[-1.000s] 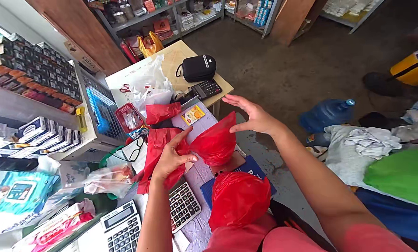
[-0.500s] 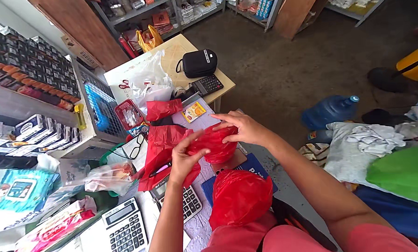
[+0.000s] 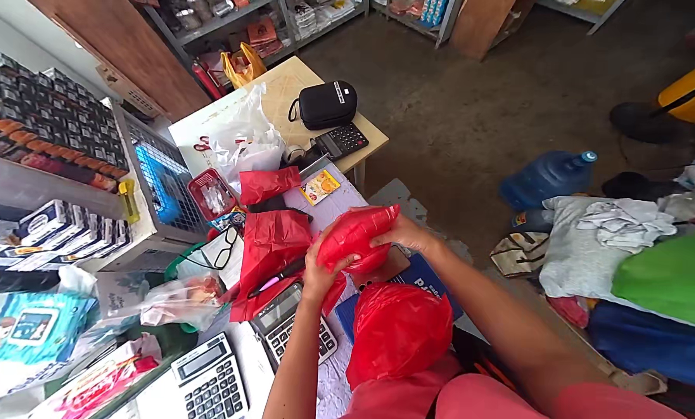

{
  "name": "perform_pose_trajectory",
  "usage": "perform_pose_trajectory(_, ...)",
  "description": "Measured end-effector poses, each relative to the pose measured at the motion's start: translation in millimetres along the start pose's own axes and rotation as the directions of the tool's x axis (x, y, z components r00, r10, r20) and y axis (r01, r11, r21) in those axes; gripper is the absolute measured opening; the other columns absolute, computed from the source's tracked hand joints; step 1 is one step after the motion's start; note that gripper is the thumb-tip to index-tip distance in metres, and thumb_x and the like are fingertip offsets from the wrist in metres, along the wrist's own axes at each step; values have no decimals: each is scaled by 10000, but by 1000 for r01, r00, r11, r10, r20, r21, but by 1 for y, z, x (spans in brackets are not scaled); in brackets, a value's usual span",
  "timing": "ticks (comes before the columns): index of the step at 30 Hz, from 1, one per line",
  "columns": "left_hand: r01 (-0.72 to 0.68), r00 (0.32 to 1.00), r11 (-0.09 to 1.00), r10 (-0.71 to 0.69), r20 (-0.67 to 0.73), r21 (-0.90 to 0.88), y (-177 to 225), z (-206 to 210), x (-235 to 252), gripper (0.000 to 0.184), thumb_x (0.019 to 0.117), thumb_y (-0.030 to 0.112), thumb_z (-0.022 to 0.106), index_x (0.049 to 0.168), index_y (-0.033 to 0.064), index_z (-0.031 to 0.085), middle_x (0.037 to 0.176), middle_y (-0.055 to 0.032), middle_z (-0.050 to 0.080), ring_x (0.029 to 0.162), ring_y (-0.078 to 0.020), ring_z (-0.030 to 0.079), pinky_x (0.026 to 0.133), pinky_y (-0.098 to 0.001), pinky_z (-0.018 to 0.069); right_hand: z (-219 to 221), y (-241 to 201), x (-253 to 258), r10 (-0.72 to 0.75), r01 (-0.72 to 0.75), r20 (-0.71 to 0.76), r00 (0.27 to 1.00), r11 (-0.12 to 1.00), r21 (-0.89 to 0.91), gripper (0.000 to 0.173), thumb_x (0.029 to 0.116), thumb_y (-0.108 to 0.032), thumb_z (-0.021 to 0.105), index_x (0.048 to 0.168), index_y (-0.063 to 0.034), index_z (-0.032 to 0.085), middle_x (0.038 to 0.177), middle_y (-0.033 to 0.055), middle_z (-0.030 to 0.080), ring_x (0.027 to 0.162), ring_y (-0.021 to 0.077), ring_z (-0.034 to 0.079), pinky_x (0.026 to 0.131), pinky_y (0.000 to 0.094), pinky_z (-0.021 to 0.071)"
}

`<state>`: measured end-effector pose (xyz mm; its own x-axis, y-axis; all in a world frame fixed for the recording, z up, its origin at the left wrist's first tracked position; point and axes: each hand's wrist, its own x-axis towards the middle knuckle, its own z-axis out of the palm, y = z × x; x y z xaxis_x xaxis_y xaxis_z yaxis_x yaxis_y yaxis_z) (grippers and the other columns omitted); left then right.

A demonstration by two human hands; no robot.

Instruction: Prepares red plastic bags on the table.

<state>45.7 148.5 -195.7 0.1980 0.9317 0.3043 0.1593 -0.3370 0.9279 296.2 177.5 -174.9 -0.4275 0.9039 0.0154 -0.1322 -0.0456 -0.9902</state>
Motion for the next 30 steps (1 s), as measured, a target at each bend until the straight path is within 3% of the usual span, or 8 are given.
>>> perform_pose_trajectory(7,219,976,973,-219,-7,68,-18,-2,-14,740,732,250,902,1290,-125,591,1226,-151,706,1144,-83,665,1065,-263,497,5,25,-21,118,-112,-111,987,992,61,563,762,29,810,1273,34,571,1141,27,725,1084,85,684,999,304,561)
perform_pose_trajectory(12,100,994,988,-104,28,119,-32,0,-15,686,841,376,807,1294,-102,616,1336,-194,650,1264,-167,615,1136,-348,448,-2,33,-24,69,-70,-111,991,998,-4,549,812,-54,806,1298,54,574,1246,65,682,1158,84,644,1038,293,528)
perform_pose_trajectory(14,53,994,997,-57,89,56,-28,-7,-8,854,801,475,812,1402,-71,549,1479,-188,550,1359,-203,550,1165,-388,435,-11,25,-23,36,-46,-73,997,989,-138,637,803,-162,845,1341,62,587,1436,145,569,1332,131,530,1144,306,430)
perform_pose_trajectory(17,36,995,994,-25,100,-107,-9,-20,1,1241,653,669,861,1492,-118,395,1569,-254,411,1439,-294,455,1179,-417,429,-22,1,-22,55,-65,-56,997,980,-188,803,763,-211,889,1443,6,521,1487,141,537,1373,182,510,1175,364,418)
perform_pose_trajectory(20,37,998,984,-28,55,-174,12,-28,8,1290,603,561,937,1525,-106,330,1578,-239,402,1457,-288,426,1188,-403,416,-28,-27,-18,31,-36,-79,996,998,-55,1065,703,-259,900,1593,-110,334,1568,94,457,1420,216,469,1171,408,428)
perform_pose_trajectory(23,16,997,979,-2,72,-205,23,-19,16,1165,676,385,940,1529,-110,321,1517,-237,493,1416,-319,487,1176,-426,444,-26,-38,-7,-111,116,-71,991,990,75,1173,699,-339,913,1629,-124,231,1639,65,369,1452,225,433,1140,418,456)
perform_pose_trajectory(26,-44,994,975,64,87,-216,25,-5,24,970,755,213,905,1489,-136,375,1369,-221,633,1273,-307,625,1104,-423,522,-11,-38,7,-107,105,8,994,986,132,929,744,-94,843,1554,-73,389,1464,117,578,1287,251,594,1046,438,532)
perform_pose_trajectory(30,-65,990,982,86,116,-176,16,3,22,780,779,203,887,1394,-113,528,1388,-194,625,1286,-265,615,1119,-395,507,-11,-8,5,-73,67,35,997,987,143,519,816,-4,775,1314,58,641,1373,157,646,1316,240,584,1137,412,468)
